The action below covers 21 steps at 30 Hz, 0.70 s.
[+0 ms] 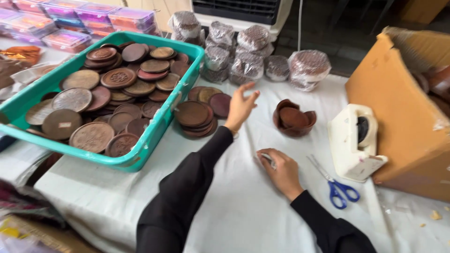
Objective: The recorder is sorting through a bin of carved wooden coasters and wiping one clean with a cloth.
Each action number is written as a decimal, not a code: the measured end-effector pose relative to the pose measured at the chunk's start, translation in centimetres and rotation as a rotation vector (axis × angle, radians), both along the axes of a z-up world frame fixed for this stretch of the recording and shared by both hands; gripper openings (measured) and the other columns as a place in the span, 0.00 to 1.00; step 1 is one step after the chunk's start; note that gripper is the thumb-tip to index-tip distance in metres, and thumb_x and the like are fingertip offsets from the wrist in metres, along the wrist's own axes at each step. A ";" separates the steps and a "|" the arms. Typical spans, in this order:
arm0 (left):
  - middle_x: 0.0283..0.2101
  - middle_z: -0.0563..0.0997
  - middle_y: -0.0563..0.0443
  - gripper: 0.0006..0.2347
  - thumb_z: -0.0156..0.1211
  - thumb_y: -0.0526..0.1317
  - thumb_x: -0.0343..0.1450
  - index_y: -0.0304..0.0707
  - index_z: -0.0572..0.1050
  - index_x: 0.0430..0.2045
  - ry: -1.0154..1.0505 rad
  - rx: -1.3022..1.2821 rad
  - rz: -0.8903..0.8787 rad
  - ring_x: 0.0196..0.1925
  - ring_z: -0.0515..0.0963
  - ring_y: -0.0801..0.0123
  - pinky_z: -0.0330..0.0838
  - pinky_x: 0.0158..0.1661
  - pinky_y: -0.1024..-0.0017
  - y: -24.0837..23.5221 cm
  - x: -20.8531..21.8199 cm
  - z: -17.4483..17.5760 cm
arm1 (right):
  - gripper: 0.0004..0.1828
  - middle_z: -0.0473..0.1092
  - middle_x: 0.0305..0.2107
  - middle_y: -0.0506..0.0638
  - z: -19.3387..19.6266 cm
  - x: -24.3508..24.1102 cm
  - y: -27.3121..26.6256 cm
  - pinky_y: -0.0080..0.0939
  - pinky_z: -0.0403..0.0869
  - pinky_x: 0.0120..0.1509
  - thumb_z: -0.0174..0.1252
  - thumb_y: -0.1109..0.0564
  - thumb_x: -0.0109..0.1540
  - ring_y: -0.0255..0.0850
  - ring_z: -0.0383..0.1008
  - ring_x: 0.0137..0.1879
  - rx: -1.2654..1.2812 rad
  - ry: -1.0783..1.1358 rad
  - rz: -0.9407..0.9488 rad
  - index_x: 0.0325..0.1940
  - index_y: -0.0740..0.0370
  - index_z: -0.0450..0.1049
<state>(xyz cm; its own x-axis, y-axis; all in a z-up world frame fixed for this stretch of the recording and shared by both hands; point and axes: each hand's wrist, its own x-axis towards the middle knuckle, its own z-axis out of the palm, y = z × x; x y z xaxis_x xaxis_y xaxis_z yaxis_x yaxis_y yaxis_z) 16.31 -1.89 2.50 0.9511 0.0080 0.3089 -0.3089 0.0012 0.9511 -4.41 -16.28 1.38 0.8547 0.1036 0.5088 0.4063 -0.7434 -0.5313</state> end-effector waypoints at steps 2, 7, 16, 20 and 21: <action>0.59 0.77 0.40 0.20 0.63 0.40 0.73 0.30 0.70 0.57 -0.448 0.144 0.122 0.49 0.85 0.61 0.78 0.42 0.66 4.8 -2.1 1.5 | 0.07 0.80 0.38 0.48 -0.7 0.1 0.0 0.39 0.76 0.40 0.62 0.54 0.63 0.44 0.81 0.38 -0.001 -0.179 0.068 0.43 0.55 0.81; 0.53 0.83 0.43 0.17 0.63 0.41 0.74 0.39 0.74 0.57 -0.456 0.731 0.332 0.52 0.84 0.54 0.77 0.51 0.63 14.6 -8.7 3.7 | 0.08 0.80 0.40 0.49 -1.6 0.0 -0.4 0.40 0.76 0.42 0.61 0.53 0.65 0.45 0.80 0.39 0.007 -0.084 0.064 0.46 0.55 0.80; 0.57 0.80 0.45 0.22 0.62 0.53 0.70 0.38 0.77 0.52 -0.754 1.096 0.666 0.60 0.80 0.52 0.71 0.62 0.58 17.7 -7.7 -5.0 | 0.11 0.79 0.36 0.48 -1.9 0.7 -0.6 0.38 0.73 0.41 0.61 0.49 0.70 0.40 0.79 0.37 -0.095 -0.104 0.026 0.48 0.56 0.81; 0.53 0.83 0.52 0.18 0.56 0.54 0.74 0.42 0.79 0.49 -0.859 1.049 0.744 0.53 0.85 0.60 0.78 0.55 0.62 16.8 -8.9 -4.2 | 0.11 0.80 0.29 0.45 -2.4 0.4 -0.9 0.36 0.71 0.36 0.60 0.47 0.71 0.32 0.77 0.31 -0.064 0.038 -0.042 0.49 0.53 0.82; 0.53 0.83 0.52 0.18 0.56 0.54 0.74 0.42 0.79 0.49 -0.868 1.048 0.743 0.53 0.85 0.60 0.78 0.55 0.62 15.9 -9.5 -3.0 | 0.11 0.80 0.29 0.45 -2.8 0.8 -1.4 0.36 0.71 0.36 0.60 0.47 0.71 0.32 0.77 0.31 -0.060 0.032 -0.047 0.49 0.53 0.82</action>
